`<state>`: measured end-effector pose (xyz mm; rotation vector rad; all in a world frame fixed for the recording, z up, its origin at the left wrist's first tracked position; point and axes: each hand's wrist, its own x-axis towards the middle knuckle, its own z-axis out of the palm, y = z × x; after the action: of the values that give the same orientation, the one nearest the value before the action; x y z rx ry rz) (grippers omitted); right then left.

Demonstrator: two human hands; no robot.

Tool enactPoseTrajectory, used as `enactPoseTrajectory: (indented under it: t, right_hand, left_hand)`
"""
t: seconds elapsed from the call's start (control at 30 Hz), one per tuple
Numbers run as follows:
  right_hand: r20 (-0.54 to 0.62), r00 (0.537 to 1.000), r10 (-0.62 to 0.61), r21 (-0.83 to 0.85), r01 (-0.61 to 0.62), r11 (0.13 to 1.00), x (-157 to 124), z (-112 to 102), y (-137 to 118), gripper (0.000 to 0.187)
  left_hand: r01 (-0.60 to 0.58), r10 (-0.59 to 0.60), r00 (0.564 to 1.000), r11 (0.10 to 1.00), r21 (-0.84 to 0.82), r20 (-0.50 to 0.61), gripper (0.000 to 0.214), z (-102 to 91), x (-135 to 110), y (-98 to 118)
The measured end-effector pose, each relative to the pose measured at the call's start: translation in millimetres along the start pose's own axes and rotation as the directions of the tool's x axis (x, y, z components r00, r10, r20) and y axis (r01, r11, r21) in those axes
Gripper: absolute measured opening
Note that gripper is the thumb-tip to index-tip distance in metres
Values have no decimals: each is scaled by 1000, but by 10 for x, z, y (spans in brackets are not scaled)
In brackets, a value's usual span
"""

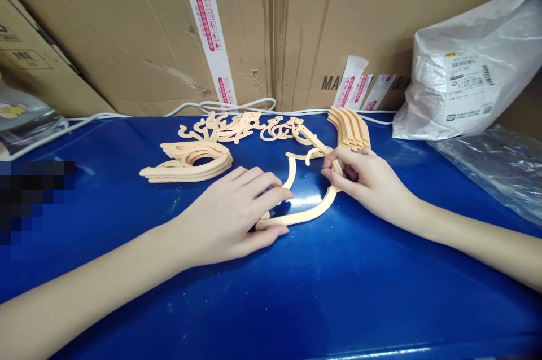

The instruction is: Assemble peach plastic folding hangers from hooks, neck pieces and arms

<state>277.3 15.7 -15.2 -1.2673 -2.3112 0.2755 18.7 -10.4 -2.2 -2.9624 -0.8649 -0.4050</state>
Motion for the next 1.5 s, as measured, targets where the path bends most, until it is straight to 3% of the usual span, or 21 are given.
enactPoseTrajectory:
  t: [0.37,1.5]
  right_hand:
    - [9,1000,-8,-19,8,1000,-12,19,19,9]
    - [11,990,-142,-97,142,985,-15,25,-27,8]
  left_hand:
    - [-100,103,993,994,53,-50,29,41,-1,43]
    - [-163,168,984,982,96,-50,26,55,-16,13]
